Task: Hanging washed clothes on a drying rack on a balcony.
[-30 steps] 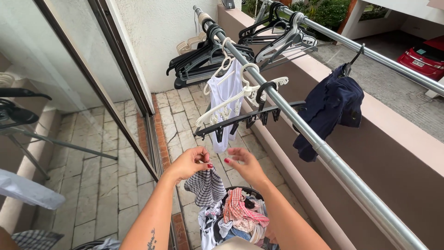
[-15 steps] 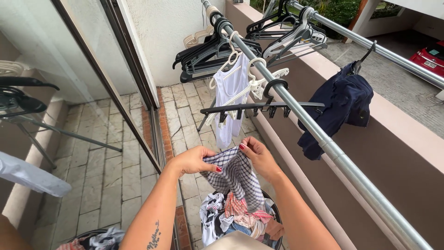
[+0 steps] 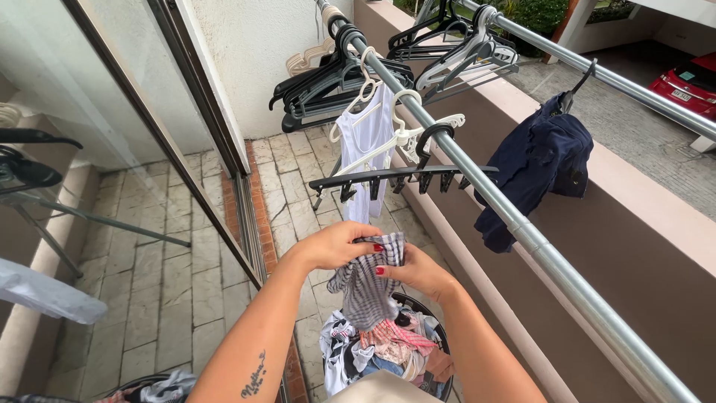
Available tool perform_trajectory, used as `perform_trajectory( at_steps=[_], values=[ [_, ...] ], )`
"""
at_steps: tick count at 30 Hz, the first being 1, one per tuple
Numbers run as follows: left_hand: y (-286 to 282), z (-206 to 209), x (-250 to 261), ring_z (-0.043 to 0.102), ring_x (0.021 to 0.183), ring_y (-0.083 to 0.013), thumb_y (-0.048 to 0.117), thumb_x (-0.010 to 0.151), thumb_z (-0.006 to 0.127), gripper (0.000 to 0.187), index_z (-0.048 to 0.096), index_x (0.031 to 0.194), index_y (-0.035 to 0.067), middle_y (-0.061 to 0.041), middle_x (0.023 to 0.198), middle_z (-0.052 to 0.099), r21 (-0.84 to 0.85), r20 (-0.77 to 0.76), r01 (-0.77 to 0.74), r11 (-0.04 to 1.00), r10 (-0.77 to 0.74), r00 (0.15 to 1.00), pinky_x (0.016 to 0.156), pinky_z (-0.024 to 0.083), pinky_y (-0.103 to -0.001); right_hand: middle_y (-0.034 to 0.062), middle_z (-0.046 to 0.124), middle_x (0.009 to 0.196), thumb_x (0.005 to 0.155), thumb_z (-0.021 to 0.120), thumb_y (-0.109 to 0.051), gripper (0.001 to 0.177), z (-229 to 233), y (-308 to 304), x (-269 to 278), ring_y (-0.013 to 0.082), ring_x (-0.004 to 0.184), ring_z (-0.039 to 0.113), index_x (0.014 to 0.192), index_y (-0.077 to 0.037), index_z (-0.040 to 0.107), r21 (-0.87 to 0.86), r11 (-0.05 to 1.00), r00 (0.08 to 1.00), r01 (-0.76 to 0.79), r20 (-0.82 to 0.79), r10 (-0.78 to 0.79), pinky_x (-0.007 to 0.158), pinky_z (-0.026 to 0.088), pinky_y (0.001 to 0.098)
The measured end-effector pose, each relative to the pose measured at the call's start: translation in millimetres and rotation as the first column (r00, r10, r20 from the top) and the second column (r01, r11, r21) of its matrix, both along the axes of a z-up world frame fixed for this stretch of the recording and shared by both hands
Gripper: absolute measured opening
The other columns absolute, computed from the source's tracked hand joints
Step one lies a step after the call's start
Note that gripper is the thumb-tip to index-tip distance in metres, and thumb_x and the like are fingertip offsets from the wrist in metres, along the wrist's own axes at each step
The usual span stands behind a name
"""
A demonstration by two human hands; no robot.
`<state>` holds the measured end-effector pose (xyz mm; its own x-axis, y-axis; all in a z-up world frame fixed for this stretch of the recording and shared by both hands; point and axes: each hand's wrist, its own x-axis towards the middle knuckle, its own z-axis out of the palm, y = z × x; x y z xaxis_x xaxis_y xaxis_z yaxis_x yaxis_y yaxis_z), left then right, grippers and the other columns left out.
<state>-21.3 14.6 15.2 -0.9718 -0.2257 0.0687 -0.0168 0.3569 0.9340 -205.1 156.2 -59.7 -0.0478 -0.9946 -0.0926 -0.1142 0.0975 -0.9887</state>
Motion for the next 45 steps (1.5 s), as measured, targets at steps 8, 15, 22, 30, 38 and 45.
perform_trajectory(
  at_steps=[8, 15, 22, 30, 38, 45],
  values=[
    [21, 64, -32, 0.070, 0.105, -0.0311, 0.037, 0.081, 0.084, 0.035, 0.076, 0.101, 0.009, -0.011, 0.105, 0.076, -0.634, -0.440, -0.538, 0.556, 0.313, 0.842, 0.090, 0.053, -0.039, -0.0021, 0.076, 0.085, 0.099, 0.062, -0.026, 0.022, -1, -6, -27, 0.0081, 0.071, 0.065, 0.097, -0.008, 0.074, 0.066, 0.909, 0.827, 0.412, 0.392, -0.403, 0.068, 0.054, 0.0313],
    [18, 85, -105, 0.068, 0.107, -0.0319, 0.052, 0.070, 0.090, 0.066, 0.069, 0.113, 0.006, -0.015, 0.109, 0.072, -0.799, 0.052, -0.291, 0.526, 0.543, 0.838, 0.098, 0.048, -0.045, -0.0033, 0.074, 0.087, 0.101, 0.065, -0.019, 0.019, -23, -10, -53, 0.0037, 0.072, 0.060, 0.102, -0.003, 0.076, -0.044, 0.859, 0.838, 0.510, 0.251, -0.484, 0.067, 0.048, 0.0239],
    [-25, 36, -136, 0.068, 0.111, -0.0309, 0.037, 0.080, 0.085, 0.048, 0.073, 0.120, 0.013, -0.014, 0.117, 0.073, -0.650, 0.015, -0.383, 0.656, 0.515, 0.857, 0.095, 0.053, -0.042, -0.0020, 0.073, 0.087, 0.101, 0.061, -0.015, 0.019, -3, -6, -52, 0.0054, 0.072, 0.061, 0.107, -0.003, 0.075, 0.001, 0.809, 0.755, 0.588, 0.359, -0.549, 0.067, 0.050, 0.0249],
    [-38, 53, -129, 0.077, 0.089, -0.0198, 0.020, 0.077, 0.085, 0.045, 0.071, 0.119, 0.013, -0.009, 0.096, 0.079, -0.433, 0.135, -0.241, 0.869, 0.326, 0.936, 0.081, 0.057, -0.035, -0.0047, 0.070, 0.086, 0.102, 0.061, -0.018, 0.017, -1, -23, -54, 0.0041, 0.071, 0.058, 0.109, -0.008, 0.074, -0.003, 0.781, 0.741, 0.625, 0.316, -0.592, 0.065, 0.047, 0.0233],
    [-48, 54, -127, 0.074, 0.083, -0.0194, 0.016, 0.075, 0.087, 0.039, 0.065, 0.107, 0.010, -0.008, 0.088, 0.077, -0.427, 0.061, -0.246, 0.870, 0.299, 0.952, 0.075, 0.055, -0.035, -0.0078, 0.067, 0.087, 0.103, 0.058, -0.022, 0.015, 10, -26, -43, 0.0032, 0.078, 0.053, 0.108, -0.013, 0.070, -0.012, 0.789, 0.754, 0.614, 0.306, -0.582, 0.072, 0.044, 0.0237],
    [-67, 39, -141, 0.075, 0.089, -0.0210, 0.016, 0.074, 0.087, 0.046, 0.061, 0.111, 0.010, -0.010, 0.095, 0.078, -0.440, 0.091, -0.200, 0.875, 0.265, 0.960, 0.078, 0.057, -0.037, -0.0096, 0.061, 0.094, 0.104, 0.061, -0.020, 0.014, -8, -44, -57, 0.0020, 0.086, 0.048, 0.115, -0.014, 0.068, -0.185, 0.762, 0.768, 0.621, 0.342, -0.542, 0.080, 0.039, 0.0196]
  ],
)
